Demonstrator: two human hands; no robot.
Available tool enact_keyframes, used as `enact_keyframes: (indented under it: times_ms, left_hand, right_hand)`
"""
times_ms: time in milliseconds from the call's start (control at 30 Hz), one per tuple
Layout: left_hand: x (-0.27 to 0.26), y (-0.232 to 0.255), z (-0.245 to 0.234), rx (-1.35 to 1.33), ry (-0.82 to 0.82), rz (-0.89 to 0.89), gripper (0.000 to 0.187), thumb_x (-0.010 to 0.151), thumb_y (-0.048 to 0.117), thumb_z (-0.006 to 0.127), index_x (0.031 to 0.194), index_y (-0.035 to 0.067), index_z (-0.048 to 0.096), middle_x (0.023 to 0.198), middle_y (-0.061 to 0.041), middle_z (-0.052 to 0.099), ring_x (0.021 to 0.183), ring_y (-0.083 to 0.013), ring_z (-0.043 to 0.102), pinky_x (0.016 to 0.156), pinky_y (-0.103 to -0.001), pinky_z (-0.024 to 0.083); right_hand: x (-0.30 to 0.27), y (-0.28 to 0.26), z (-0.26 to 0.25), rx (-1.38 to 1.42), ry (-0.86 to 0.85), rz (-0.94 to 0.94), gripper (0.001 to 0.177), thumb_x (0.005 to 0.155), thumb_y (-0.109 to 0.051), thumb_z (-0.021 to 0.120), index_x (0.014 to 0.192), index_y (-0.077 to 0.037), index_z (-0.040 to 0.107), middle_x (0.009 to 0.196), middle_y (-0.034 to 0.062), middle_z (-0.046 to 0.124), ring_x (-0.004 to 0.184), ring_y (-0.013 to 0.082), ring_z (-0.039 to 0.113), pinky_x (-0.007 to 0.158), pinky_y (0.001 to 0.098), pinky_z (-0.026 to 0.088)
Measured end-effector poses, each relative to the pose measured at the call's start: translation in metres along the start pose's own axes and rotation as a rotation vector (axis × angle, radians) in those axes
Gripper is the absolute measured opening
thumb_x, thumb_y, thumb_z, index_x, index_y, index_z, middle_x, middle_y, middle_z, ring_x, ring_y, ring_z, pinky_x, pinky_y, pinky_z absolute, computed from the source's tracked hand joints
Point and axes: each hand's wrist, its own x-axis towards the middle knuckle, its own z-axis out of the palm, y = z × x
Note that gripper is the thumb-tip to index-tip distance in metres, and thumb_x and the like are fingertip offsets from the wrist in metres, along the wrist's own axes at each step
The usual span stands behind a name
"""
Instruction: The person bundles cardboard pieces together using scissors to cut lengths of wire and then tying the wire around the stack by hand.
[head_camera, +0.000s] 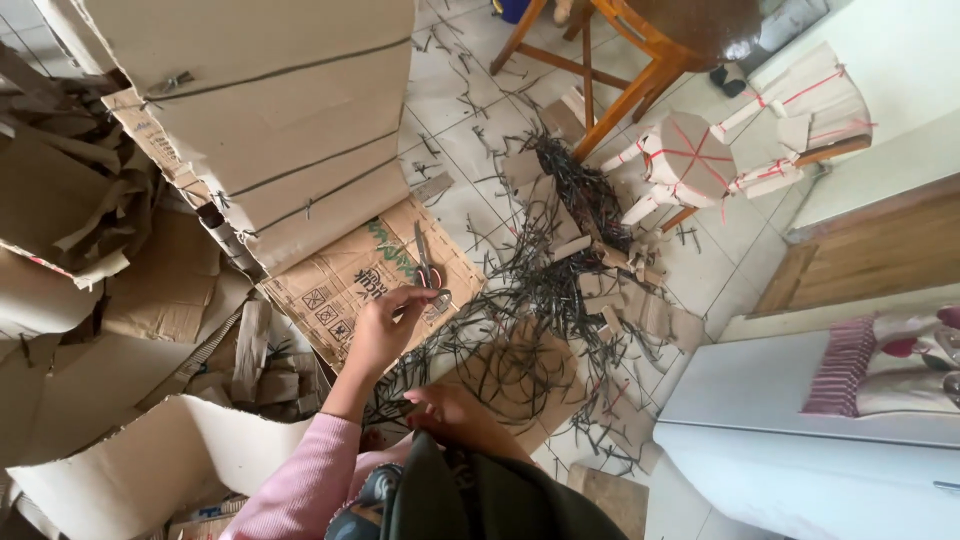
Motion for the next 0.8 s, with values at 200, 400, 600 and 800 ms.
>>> enact_keyframes:
  times_ms: [200,400,600,800]
  left_hand:
    - [-0.001,0.001,0.002,-0.019,0.033,-0.003,0.021,0.097,0.003,0.064,0.115,0.005,0.075,0.108,-0.012,0.081,0.094,-0.0199,0.080,0.086,-0.027,0.068]
    - [-0.001,0.005,-0.003,-0.076,0.061,-0.022,0.022,0.099,0.000,0.058,0.111,0.003,0.076,0.110,-0.013,0.081,0.094,-0.0206,0.082,0.087,-0.024,0.071]
    - [0.003,-0.002,0.003,-0.129,0.094,-0.079,0.021,0.099,0.002,0.059,0.111,0.005,0.076,0.113,-0.013,0.081,0.098,-0.0204,0.082,0.091,-0.026,0.070]
    - [-0.002,0.003,-0.003,-0.099,0.082,-0.052,0.022,0.099,0.001,0.058,0.111,0.004,0.076,0.113,-0.014,0.080,0.099,-0.0218,0.081,0.091,-0.026,0.071]
  right_hand:
    - [-0.002,0.020,0.017,0.084,-0.007,-0.053,0.039,0.096,-0.033,0.069,0.127,-0.009,0.069,0.110,0.0112,0.076,0.079,0.0188,0.070,0.072,0.0306,0.056]
    - [0.006,-0.003,0.002,0.083,-0.128,0.064,0.039,0.097,-0.026,0.070,0.133,-0.009,0.067,0.104,0.0104,0.076,0.087,0.0174,0.071,0.080,0.0278,0.056]
    - [0.003,-0.017,-0.010,0.044,-0.173,0.218,0.046,0.094,-0.041,0.069,0.132,-0.015,0.067,0.108,0.0028,0.073,0.090,0.0132,0.067,0.080,0.0246,0.053]
    - [0.009,0.004,0.000,0.095,-0.125,0.153,0.039,0.094,-0.032,0.072,0.129,-0.013,0.070,0.106,0.0033,0.074,0.084,0.0107,0.064,0.076,0.0239,0.052]
